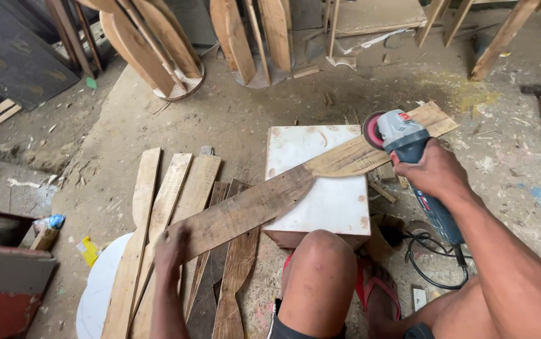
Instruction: The person uses an angle grinder to sand the surface and edges of several wooden planks. They hold the planks with one hand and move the grinder along the wood, flipping pieces over to work on different sides.
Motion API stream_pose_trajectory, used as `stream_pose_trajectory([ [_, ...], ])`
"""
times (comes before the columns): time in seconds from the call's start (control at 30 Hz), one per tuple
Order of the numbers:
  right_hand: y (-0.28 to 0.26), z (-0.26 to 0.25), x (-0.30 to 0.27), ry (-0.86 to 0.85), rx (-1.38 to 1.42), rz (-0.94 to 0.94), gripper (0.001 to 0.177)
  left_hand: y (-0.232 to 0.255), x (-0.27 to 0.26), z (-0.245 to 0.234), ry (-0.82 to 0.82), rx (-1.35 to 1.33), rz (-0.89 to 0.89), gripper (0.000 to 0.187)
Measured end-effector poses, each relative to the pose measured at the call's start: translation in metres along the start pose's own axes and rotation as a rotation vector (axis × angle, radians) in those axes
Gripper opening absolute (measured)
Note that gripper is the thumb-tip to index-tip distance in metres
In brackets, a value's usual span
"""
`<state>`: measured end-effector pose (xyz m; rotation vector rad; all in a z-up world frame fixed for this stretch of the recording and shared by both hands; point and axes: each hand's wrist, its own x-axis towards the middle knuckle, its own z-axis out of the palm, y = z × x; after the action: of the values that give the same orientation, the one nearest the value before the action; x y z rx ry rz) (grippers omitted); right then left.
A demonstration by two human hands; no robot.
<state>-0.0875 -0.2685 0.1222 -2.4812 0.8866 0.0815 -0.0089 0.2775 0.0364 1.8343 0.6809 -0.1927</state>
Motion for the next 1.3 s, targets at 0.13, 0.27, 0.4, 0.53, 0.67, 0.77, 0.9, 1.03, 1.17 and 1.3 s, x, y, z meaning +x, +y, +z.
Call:
stream_pose_trajectory([
  [0.13, -0.016, 0.013, 0.010, -0.026, -0.105, 0.001, 0.063, -0.009, 0.019, 0.054, -0.079, -0.107, 0.077, 0.038],
  [0.27, -0.022, 0.019, 0.008, -0.105, -0.053, 0.079, 0.080, -0.009, -0.002, 0.108, -0.079, 0.224, 0.081, 0.059],
  [0.4, -0.029, 0.020, 0.016, -0.085, -0.102, 0.070, 0.079, 0.033, -0.049, 0.135, -0.203, 0.211, 0.094, 0.065],
  [0.53, -0.033, 0.023, 0.013, -0.099, -0.159, 0.089, 0.081, 0.039, -0.049, 0.135, -0.208, 0.283, 0.081, 0.071],
  [0.67, -0.047, 0.033, -0.006, -0.110, -0.173, 0.067, 0.079, 0.012, -0.033, 0.144, -0.197, 0.270, 0.082, 0.072],
  [0.77, -0.056, 0.040, -0.017, -0.144, -0.177, 0.047, 0.078, 0.016, -0.039, 0.140, -0.195, 0.238, 0.079, 0.071],
  [0.9, -0.093, 0.038, -0.052, -0.177, -0.151, 0.008, 0.069, 0.020, -0.048, 0.137, -0.208, 0.196, 0.081, 0.068],
  [1.03, -0.107, 0.061, -0.060, -0.209, -0.225, -0.036, 0.085, 0.026, -0.054, 0.135, -0.210, 0.233, 0.076, 0.068],
  [1.17, -0.123, 0.096, -0.058, -0.256, -0.218, -0.130, 0.074, 0.019, -0.046, 0.139, -0.207, 0.240, 0.078, 0.067],
  [1.3, -0.128, 0.119, -0.054, -0.267, -0.255, -0.265, 0.072, 0.019, -0.047, 0.139, -0.196, 0.227, 0.070, 0.066],
])
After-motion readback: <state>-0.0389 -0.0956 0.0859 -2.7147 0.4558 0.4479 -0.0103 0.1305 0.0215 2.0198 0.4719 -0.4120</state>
